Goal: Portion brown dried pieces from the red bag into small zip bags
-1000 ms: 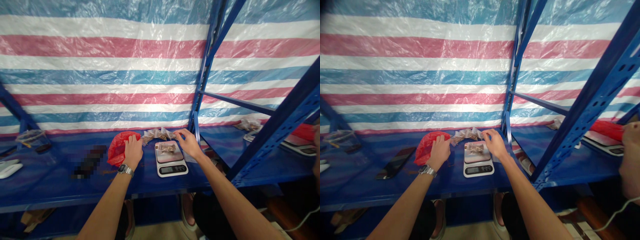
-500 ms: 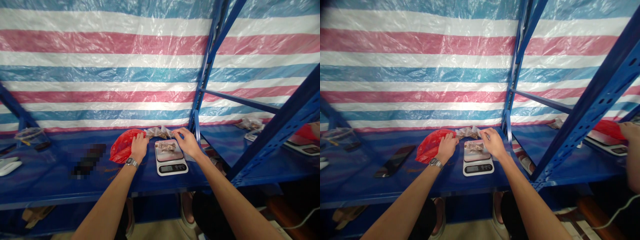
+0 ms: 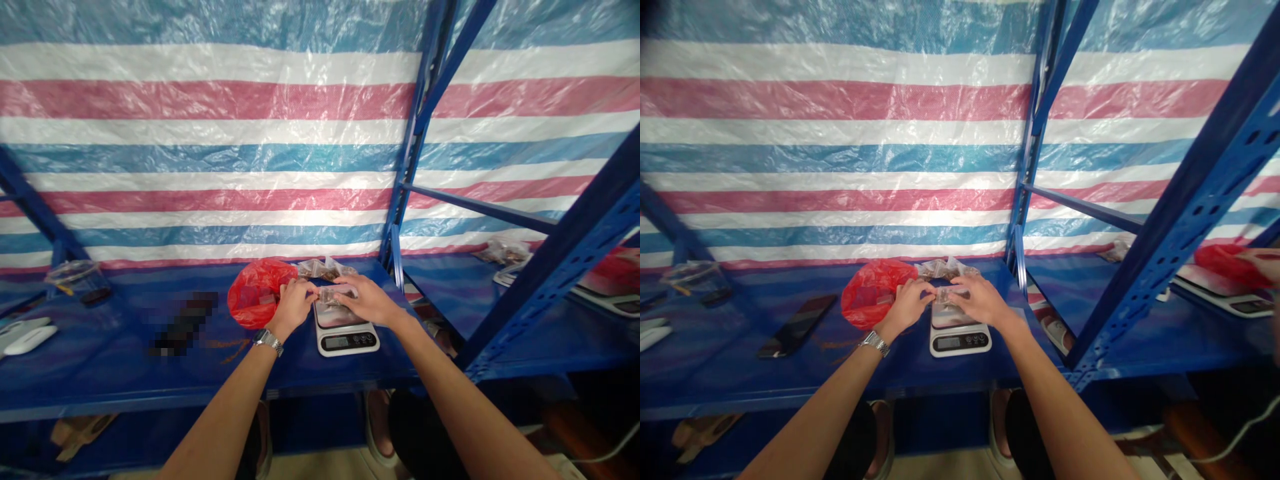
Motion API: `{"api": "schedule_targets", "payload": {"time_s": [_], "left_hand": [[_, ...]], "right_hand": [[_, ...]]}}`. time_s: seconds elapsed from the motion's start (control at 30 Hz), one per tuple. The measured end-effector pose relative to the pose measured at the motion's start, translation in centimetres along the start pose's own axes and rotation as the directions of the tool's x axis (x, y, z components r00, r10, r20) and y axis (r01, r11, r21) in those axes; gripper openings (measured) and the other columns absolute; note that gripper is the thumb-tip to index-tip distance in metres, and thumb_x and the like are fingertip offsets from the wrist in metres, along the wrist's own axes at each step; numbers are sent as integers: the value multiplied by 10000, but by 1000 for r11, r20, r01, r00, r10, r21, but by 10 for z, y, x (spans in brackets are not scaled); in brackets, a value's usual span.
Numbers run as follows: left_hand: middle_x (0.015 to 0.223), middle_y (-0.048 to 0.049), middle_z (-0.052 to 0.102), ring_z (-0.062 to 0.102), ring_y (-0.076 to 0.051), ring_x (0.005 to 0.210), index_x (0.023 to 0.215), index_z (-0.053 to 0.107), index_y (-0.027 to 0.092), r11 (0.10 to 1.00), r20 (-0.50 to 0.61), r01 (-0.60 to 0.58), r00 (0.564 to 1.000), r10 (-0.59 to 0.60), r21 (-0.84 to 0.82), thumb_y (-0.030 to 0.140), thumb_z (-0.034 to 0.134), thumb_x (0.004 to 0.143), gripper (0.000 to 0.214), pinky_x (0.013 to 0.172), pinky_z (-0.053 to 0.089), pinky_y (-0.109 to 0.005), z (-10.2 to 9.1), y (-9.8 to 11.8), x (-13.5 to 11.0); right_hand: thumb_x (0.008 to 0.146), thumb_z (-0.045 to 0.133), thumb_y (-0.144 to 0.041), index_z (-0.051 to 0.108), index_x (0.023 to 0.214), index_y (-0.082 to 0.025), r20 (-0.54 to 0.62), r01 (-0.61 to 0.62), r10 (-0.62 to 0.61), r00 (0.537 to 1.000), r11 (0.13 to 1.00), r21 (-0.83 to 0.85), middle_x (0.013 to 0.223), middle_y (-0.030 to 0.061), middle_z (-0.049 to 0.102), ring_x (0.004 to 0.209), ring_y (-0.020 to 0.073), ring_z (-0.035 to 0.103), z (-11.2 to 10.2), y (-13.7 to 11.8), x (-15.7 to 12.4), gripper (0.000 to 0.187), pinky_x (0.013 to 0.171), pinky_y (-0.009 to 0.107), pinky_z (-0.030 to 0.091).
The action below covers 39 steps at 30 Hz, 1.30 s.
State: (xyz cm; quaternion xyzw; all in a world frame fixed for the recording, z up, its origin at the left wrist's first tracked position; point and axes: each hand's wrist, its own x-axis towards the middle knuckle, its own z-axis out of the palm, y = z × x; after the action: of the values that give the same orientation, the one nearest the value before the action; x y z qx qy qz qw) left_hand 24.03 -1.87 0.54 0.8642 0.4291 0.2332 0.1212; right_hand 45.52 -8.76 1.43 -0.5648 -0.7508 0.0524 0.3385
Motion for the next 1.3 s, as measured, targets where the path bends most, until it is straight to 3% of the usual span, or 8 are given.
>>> {"api": "schedule_targets", "payload": {"time_s": [0.13,0.5,0.67,0.87,1.03,1.2,1.3], "left_hand": [[1122,-72,750,638,-269,1100,1082,745,227,999,15,12,1000,-11,-46,219,621,945,185,986,410,-412,2,-2,3],[1050,-71,787,664,-257,1064,938,785,211,971,-17,-5,1000,1,-240,209,634,908,154,1020,458,-411,11,-3,8],[1022,-63,811,739,-205,945,981,785,187,903,-62,-42,998,17,-427,155,594,902,209,906,552,-326,16,1,9],[1122,-89,800,744,-213,1048,1083,759,168,849,-129,-76,992,9,-524,231,624,928,215,951,572,-327,12,8,15],[1139,-96,779,727,-199,1031,1109,732,176,908,-147,-44,989,-19,-416,151,512,959,267,967,558,-347,-1,-8,15],[1074,-119,752,657,-286,1113,963,757,179,988,-65,3,998,-13,-155,56,663,778,240,1066,466,-452,-6,-32,2],[1092,-115,736,636,-296,1133,945,761,202,999,-11,-6,1000,5,-53,91,674,801,202,1071,442,-457,-4,-35,-6]], "right_hand": [[913,690,-387,719,1242,-237,65,14,-12,998,999,-32,1239,94,751,1157,295,685,3,3,0,362,1009,443,514],[876,703,-240,774,1169,-262,79,24,-21,997,999,-37,1146,71,793,1058,273,724,4,-2,2,302,956,395,530],[874,686,-217,777,1114,-264,54,0,-4,999,997,83,1120,56,796,1039,267,729,6,0,2,260,954,412,539],[846,697,-209,737,1162,-244,-7,-89,96,995,950,300,1166,61,773,1062,239,728,10,7,3,320,984,409,551],[821,695,-189,740,1102,-223,-33,-123,145,989,922,366,1176,71,763,1030,227,734,9,8,4,287,967,396,563],[811,677,-163,743,1063,-211,-45,-106,130,990,928,358,1136,66,768,1011,215,733,5,6,4,265,963,384,563],[803,674,-149,747,1061,-223,-44,-95,119,992,925,367,1135,61,772,1007,214,737,4,4,4,278,939,375,575]]}}
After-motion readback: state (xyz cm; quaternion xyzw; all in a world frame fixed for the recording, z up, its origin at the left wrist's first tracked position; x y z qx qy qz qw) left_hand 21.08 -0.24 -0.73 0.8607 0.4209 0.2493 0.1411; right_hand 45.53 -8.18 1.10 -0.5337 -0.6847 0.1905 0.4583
